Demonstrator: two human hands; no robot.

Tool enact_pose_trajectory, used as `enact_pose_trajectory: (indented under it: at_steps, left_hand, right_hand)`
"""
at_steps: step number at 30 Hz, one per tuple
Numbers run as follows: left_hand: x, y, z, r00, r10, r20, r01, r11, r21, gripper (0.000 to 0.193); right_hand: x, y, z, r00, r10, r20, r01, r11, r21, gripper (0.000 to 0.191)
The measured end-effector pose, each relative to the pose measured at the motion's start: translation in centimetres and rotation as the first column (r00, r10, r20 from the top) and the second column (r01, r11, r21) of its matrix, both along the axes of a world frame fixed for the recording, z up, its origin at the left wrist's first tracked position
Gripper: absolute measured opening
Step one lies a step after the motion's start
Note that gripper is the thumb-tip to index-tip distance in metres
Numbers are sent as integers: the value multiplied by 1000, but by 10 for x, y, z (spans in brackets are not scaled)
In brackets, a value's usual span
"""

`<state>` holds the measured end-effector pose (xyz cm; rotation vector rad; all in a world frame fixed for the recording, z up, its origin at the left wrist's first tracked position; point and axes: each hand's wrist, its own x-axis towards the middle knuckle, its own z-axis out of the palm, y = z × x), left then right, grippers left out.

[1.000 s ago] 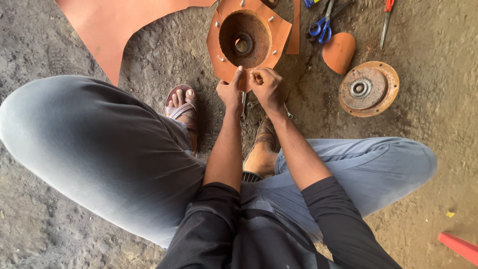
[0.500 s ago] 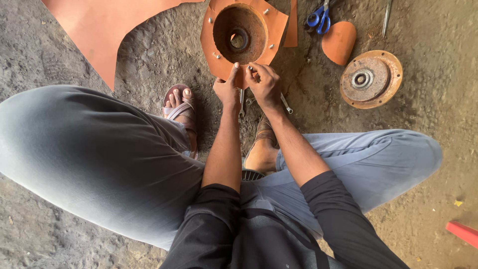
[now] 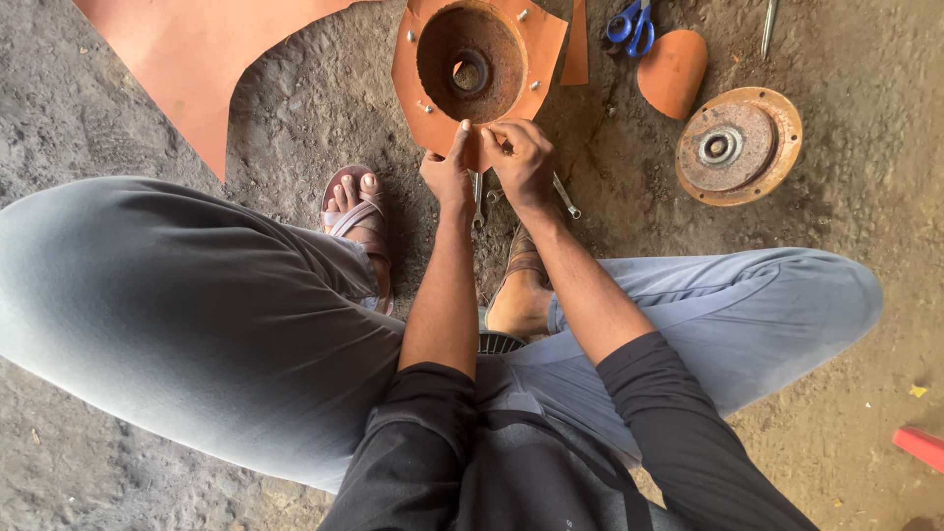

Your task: The person sits on the floor and uses a wrench to tighten bolts on a circular metal component. They repeatedly adjust the position of the component and tighten multiple bolts around its perimeter.

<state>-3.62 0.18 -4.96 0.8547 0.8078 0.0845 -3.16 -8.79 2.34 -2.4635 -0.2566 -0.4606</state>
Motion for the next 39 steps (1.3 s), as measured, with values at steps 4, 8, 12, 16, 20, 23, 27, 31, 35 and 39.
enact_pose_trajectory:
  at_steps: [4, 8, 12, 16, 20, 23, 27, 31, 35, 39]
  left_hand:
    - [0, 0, -3, 1000, -11, -15, 11, 1000, 5, 36]
    - [1, -2, -6, 999, 24, 33, -23, 1000, -20, 37]
    - [1, -2, -8, 1000, 0, 22, 0, 1000, 1, 38]
    - [-1, 0, -7, 1000, -23, -6, 23, 1000, 15, 38]
    - [-1, 0, -6, 1000, -12, 17, 12, 1000, -1, 38]
    - [0, 0, -7, 999, -27, -17, 28, 999, 42, 37]
    - [0, 0, -7, 1000, -18, 6, 18, 1000, 22, 37]
    - [0, 0, -7, 1000, -21, 10, 21, 1000, 6, 39]
    - [0, 1, -7, 1000, -23, -1, 23, 1000, 10, 39]
    - [1, 2, -4, 999, -38, -18, 39, 997, 61, 39]
  right_hand:
    - [0, -2, -1, 990, -41, -134, 43, 999, 12, 9]
    - [-1, -5, -5, 997, 65, 47, -62, 996, -62, 16]
    - [0, -6, -11, 997, 68, 40, -65, 995, -79, 10]
    - [2, -6, -11, 998, 44, 39, -39, 993, -114, 10]
    - [3, -4, -5, 997, -14, -77, 8, 997, -76, 12]
    - [0, -1, 1, 999, 22, 27, -19, 994, -111, 15]
    - [-1, -3, 1, 993, 81, 87, -76, 995, -64, 21]
    - [0, -10, -5, 966, -137, -218, 112, 986, -124, 42]
    - [2, -15, -8, 999, 31, 32, -30, 999, -35, 41]
    - [5, -15, -5, 995, -39, -90, 43, 998, 44, 34]
